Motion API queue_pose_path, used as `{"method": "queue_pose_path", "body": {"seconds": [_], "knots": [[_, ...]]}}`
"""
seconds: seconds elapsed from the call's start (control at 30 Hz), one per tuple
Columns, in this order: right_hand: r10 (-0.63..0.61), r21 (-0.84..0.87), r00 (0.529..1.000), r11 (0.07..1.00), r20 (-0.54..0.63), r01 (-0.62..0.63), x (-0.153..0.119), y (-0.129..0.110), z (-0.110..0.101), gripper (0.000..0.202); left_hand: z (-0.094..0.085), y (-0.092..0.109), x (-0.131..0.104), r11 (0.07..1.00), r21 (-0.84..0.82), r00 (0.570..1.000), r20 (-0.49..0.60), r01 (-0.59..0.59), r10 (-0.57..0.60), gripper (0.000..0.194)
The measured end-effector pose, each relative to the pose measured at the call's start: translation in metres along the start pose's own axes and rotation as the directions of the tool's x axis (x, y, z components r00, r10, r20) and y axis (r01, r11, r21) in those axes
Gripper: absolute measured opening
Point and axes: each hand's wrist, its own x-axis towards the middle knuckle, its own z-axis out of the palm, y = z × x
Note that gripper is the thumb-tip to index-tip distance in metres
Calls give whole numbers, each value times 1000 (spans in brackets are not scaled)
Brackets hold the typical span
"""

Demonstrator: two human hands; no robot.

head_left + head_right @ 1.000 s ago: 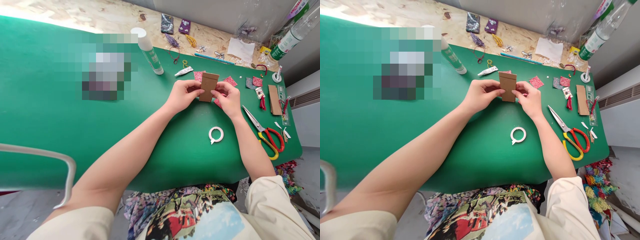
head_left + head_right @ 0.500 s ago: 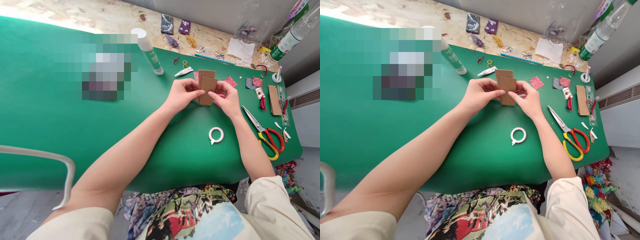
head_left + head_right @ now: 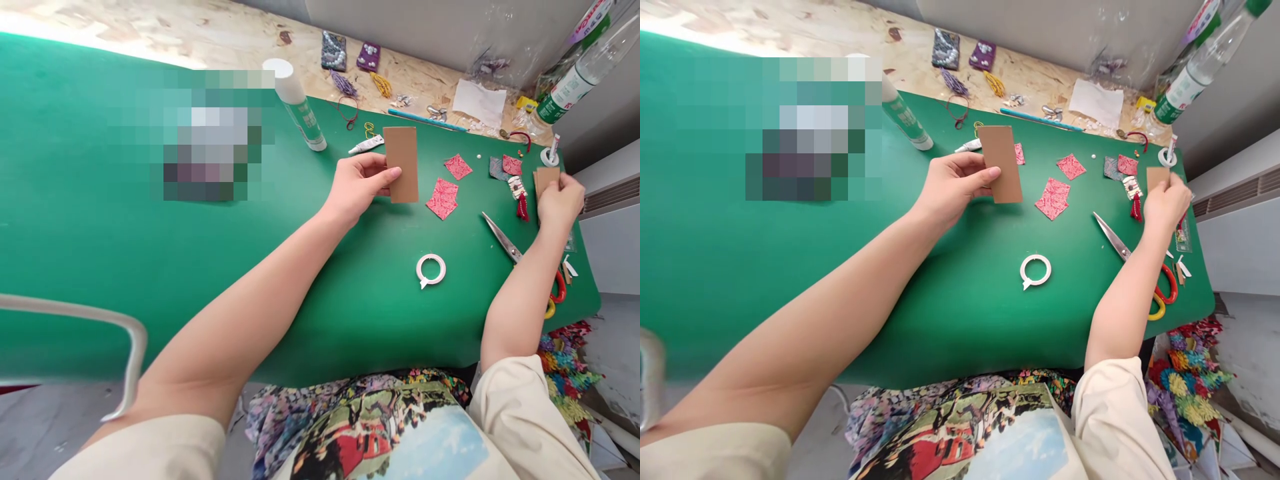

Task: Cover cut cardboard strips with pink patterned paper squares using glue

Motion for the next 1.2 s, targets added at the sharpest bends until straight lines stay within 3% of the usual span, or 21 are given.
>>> {"method": "queue_pose_path", "body": {"seconds": [0.03,0.1,0.2,0.27,0.37,0.43,0.5,0.53,0.57,0.63,0.7,0.77,0.8,0.87,0.93,1.03,1.2], "knots": [[146,-91,989,985,-24,-147,-4,0,-7,8,1,0,0,1000,-9,1000,0,10,-10,33],[370,-219,927,901,-68,-375,-16,-9,-18,24,3,1,-2,999,-10,1000,-5,31,-31,34],[448,-323,893,838,-48,-439,-29,-30,-26,36,5,5,-5,999,3,999,-2,54,-54,35],[433,-367,901,832,-41,-416,-31,-44,-29,43,6,7,-7,998,7,998,6,59,-59,35],[234,-244,972,943,-2,-228,-34,-66,-24,45,8,10,-9,998,11,998,9,62,-62,33],[16,83,991,996,134,-27,-43,-85,-14,32,10,11,-10,997,12,997,14,72,-72,29],[-213,408,912,911,351,56,-57,-106,-2,23,12,12,-11,996,17,996,27,84,-84,23],[-302,503,866,861,399,69,-64,-115,3,25,13,12,-11,996,22,995,32,88,-89,21],[-360,555,833,828,419,79,-70,-122,7,26,13,13,-12,995,26,995,36,92,-93,19],[-391,530,817,838,423,127,-74,-126,7,21,14,14,-13,995,26,995,33,94,-95,17],[-308,331,865,927,397,178,-66,-115,-2,13,15,14,-14,995,20,995,22,93,-93,16],[-100,-24,949,993,299,112,-52,-93,-17,22,15,15,-14,996,11,996,10,91,-91,14],[41,-214,971,977,234,11,-45,-81,-25,28,15,15,-14,996,8,996,7,90,-90,13],[329,-432,935,868,131,-245,-36,-60,-39,31,16,15,-14,996,9,996,9,90,-90,13],[419,-455,898,831,136,-319,-34,-46,-48,28,16,15,-14,996,18,996,15,92,-92,14],[439,-414,881,845,176,-338,-37,-43,-52,44,16,14,-14,995,35,995,26,95,-96,16],[378,-245,926,898,-2,-367,-38,-61,-49,50,15,12,-13,997,65,998,38,48,-51,22]]}}
